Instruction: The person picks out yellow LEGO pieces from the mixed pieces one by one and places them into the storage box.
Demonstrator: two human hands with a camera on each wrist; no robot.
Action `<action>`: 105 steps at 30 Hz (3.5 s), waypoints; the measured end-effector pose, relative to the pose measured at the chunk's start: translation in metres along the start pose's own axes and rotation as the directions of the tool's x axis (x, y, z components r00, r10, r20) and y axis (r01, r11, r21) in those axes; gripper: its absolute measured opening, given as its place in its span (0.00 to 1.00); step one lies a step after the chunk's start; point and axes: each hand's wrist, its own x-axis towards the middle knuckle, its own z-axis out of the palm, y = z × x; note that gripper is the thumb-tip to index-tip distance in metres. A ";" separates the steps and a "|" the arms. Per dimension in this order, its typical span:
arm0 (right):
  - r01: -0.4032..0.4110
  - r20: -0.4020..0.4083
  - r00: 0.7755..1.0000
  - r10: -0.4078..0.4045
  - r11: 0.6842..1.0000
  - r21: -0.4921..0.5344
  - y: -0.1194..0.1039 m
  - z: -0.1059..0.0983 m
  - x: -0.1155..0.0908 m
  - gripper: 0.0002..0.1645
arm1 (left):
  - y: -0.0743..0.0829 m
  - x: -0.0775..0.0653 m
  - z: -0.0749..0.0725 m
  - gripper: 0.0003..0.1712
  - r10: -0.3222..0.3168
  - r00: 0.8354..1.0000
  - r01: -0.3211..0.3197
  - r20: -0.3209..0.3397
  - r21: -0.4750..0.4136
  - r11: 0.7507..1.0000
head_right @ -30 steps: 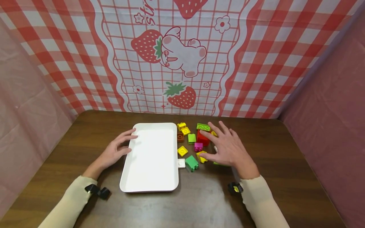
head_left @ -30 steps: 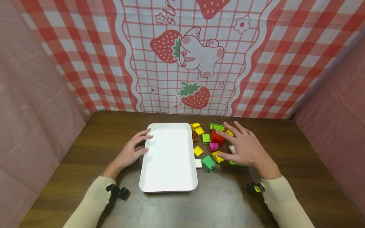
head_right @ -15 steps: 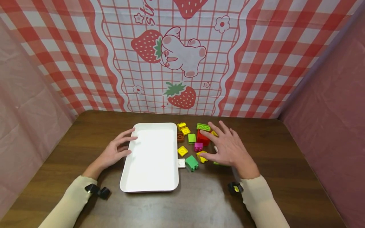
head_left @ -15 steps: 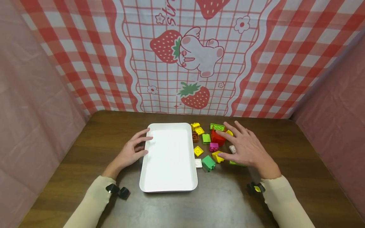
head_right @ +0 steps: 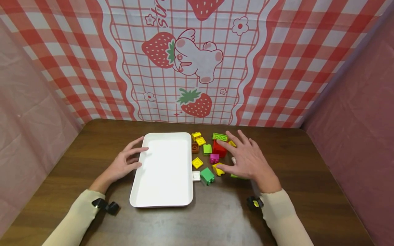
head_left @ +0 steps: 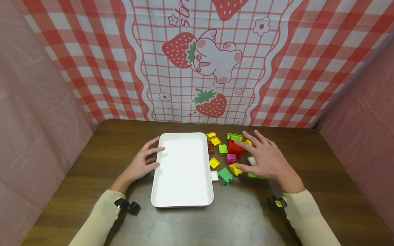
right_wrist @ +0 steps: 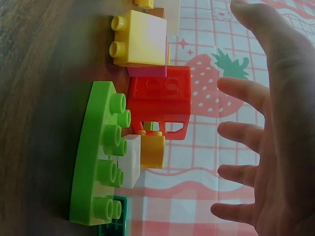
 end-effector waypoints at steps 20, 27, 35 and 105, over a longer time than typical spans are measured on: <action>-0.016 0.045 0.999 0.014 0.999 0.037 0.001 -0.004 0.003 0.55 | 0.001 -0.001 -0.002 0.31 -0.002 1.000 0.002 0.008 -0.018 1.000; -0.047 0.062 0.997 0.041 0.993 0.105 0.016 -0.019 0.005 0.52 | 0.000 -0.001 -0.001 0.31 -0.009 1.000 0.009 0.013 -0.012 1.000; -0.110 -0.020 0.993 0.118 0.968 0.226 0.027 -0.037 0.014 0.38 | 0.000 0.000 -0.001 0.30 -0.017 1.000 0.017 0.021 -0.023 1.000; -0.170 0.202 0.973 0.108 0.933 0.318 0.038 0.018 0.034 0.17 | 0.000 -0.002 -0.001 0.33 0.019 1.000 -0.018 0.023 -0.048 0.999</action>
